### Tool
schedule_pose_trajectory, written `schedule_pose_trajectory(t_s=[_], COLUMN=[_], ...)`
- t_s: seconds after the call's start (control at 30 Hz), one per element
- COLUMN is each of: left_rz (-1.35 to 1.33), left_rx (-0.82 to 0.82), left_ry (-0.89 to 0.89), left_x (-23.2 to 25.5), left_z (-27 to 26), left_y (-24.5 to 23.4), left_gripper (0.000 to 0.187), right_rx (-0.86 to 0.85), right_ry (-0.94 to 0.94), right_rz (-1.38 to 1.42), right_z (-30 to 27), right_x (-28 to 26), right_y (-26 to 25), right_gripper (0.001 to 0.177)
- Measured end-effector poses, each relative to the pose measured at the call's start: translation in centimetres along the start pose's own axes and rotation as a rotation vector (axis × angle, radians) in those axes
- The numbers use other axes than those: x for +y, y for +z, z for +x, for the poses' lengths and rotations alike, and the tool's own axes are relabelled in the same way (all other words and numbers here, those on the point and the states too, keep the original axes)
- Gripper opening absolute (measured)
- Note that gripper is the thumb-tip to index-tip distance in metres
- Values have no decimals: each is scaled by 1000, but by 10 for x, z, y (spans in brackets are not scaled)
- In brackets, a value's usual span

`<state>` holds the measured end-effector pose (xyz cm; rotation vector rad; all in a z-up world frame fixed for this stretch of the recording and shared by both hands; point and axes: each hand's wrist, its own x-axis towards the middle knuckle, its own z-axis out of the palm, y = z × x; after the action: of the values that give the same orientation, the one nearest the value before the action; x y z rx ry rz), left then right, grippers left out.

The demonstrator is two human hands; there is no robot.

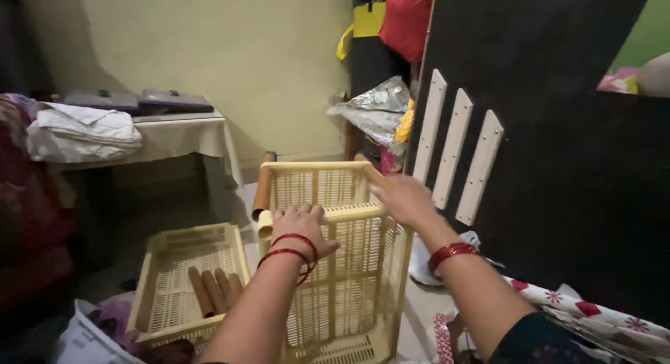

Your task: The person assembles a beige plastic basket by inserting wooden dowels into the basket frame. They repeatedly insert and remove the dowels, adjusting their placement within the basket structure.

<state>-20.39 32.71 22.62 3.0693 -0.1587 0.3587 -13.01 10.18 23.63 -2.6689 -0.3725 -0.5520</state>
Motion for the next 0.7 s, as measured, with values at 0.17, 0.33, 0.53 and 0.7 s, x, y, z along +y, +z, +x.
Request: schedule_pose_trajectory(t_s=[0.17,0.33,0.53,0.7], left_rz=[6,12,-424,-534], left_rx=[-42,-184,-2,257], left_ry=[15,35,78,615], left_x=[13,48,81,113], left_z=[10,41,97,147], left_y=[-12,-18,36,80], left_gripper=[73,63,58,76], right_rx=[-75,88,394,432], right_ry=[274,353,471,513], right_rz=[228,389,553,542], right_z=[5,8,-14,-33], right_x=[44,67,62,64], right_y=[16,44,64,61], right_gripper=[62,65,65,61])
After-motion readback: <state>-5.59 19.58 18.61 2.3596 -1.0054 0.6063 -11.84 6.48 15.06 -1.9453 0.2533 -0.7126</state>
